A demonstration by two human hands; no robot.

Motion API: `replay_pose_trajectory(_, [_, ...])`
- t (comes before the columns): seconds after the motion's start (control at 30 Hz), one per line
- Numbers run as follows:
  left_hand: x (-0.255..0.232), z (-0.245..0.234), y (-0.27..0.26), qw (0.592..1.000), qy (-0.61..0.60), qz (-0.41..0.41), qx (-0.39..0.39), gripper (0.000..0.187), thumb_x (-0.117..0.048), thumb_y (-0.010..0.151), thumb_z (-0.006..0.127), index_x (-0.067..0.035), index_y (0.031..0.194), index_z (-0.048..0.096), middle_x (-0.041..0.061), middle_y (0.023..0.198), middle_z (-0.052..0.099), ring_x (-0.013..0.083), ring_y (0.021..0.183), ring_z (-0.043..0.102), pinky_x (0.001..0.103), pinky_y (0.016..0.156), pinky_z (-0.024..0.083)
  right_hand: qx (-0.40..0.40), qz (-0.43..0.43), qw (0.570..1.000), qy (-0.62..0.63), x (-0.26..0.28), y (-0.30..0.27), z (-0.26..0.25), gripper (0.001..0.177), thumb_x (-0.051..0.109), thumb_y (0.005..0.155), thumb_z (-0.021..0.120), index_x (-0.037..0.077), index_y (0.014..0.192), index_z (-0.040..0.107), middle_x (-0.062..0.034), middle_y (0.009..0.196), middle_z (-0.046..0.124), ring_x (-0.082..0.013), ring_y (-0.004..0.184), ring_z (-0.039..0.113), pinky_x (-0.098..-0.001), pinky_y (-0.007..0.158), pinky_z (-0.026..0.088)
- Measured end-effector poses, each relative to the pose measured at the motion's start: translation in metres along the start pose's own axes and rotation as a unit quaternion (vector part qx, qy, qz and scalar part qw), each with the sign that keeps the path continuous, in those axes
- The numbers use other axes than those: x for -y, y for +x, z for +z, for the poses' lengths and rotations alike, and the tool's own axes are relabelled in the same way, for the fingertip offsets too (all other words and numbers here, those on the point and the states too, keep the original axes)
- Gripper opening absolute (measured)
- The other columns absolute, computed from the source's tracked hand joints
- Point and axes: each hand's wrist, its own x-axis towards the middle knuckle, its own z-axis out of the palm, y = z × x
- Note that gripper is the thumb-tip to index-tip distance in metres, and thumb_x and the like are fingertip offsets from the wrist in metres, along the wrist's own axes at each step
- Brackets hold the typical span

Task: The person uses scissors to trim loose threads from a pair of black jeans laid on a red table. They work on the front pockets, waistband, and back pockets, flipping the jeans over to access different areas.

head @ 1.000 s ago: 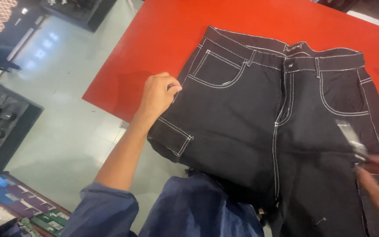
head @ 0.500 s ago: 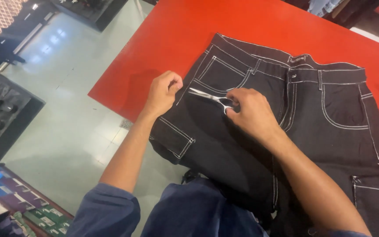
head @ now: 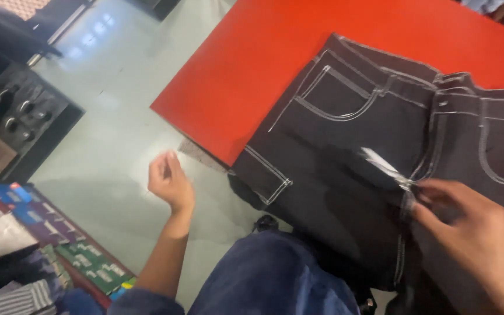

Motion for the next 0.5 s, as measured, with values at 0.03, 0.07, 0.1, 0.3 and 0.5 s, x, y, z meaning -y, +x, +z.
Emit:
replay_pose_trajectory(0.03, [0.056, -0.017, -0.020, 1.000, 0.007, 0.000, -0.001, 0.012, -0.012, 0.100, 0.072, 0.000, 0.101, 0.071, 0.010, 0.090, 0.073, 0.0174, 0.084, 0.067, 0.033, 0.077, 0.058, 0.006, 0.000, 1.000, 0.003, -0.019, -0.008, 0.005, 0.029, 0.012, 0.085, 0.080, 0.009, 0.113, 0.077, -0.0025, 0.099, 0.078, -0.0110, 0.091, 0.071, -0.0250, 0.091, 0.051])
replay_pose_trajectory(0.07, [0.107, -0.042, -0.042, 0.989, 0.128, -0.055, 0.057, 0.017, -0.021, 0.097, 0.073, -0.006, 0.091, 0.071, 0.006, 0.080, 0.069, 0.0170, 0.075, 0.062, 0.036, 0.074, 0.053, -0.014, 0.032, 0.998, 0.048, -0.036, -0.018, 0.008, 0.034, 0.003, 0.087, 0.079, 0.005, 0.121, 0.074, -0.0097, 0.102, 0.074, -0.0170, 0.092, 0.070, -0.0279, 0.093, 0.053])
replay_pose_trajectory(0.1, [0.153, -0.073, -0.062, 0.956, 0.246, -0.110, 0.113, 0.024, -0.030, 0.094, 0.075, -0.011, 0.081, 0.071, 0.002, 0.070, 0.066, 0.0166, 0.066, 0.057, 0.038, 0.072, 0.047, -0.033, 0.065, 0.993, 0.093, -0.054, -0.028, 0.010, 0.040, -0.005, 0.089, 0.078, 0.000, 0.128, 0.072, -0.0169, 0.106, 0.071, -0.0230, 0.093, 0.069, -0.0308, 0.095, 0.055])
replay_pose_trajectory(0.3, [0.309, -0.254, -0.163, 0.286, 0.618, -0.078, 0.729, 0.029, -0.036, 0.083, 0.074, -0.022, 0.107, 0.078, 0.008, 0.119, 0.073, 0.0287, 0.117, 0.069, 0.038, 0.093, 0.058, -0.068, 0.076, 0.984, 0.143, -0.053, -0.061, 0.020, 0.037, -0.008, 0.093, 0.074, -0.001, 0.129, 0.069, -0.0120, 0.105, 0.065, -0.0180, 0.097, 0.062, -0.0281, 0.099, 0.051])
replay_pose_trajectory(0.5, [0.286, -0.189, -0.141, 0.723, 0.499, -0.201, 0.433, 0.050, -0.046, 0.089, 0.053, -0.003, 0.082, 0.077, 0.024, 0.078, 0.071, 0.0443, 0.081, 0.069, 0.052, 0.078, 0.054, -0.087, 0.077, 0.989, 0.087, 0.033, -0.073, 0.025, 0.034, -0.008, 0.087, 0.079, -0.003, 0.120, 0.073, -0.0136, 0.102, 0.072, -0.0166, 0.094, 0.067, -0.0270, 0.099, 0.052])
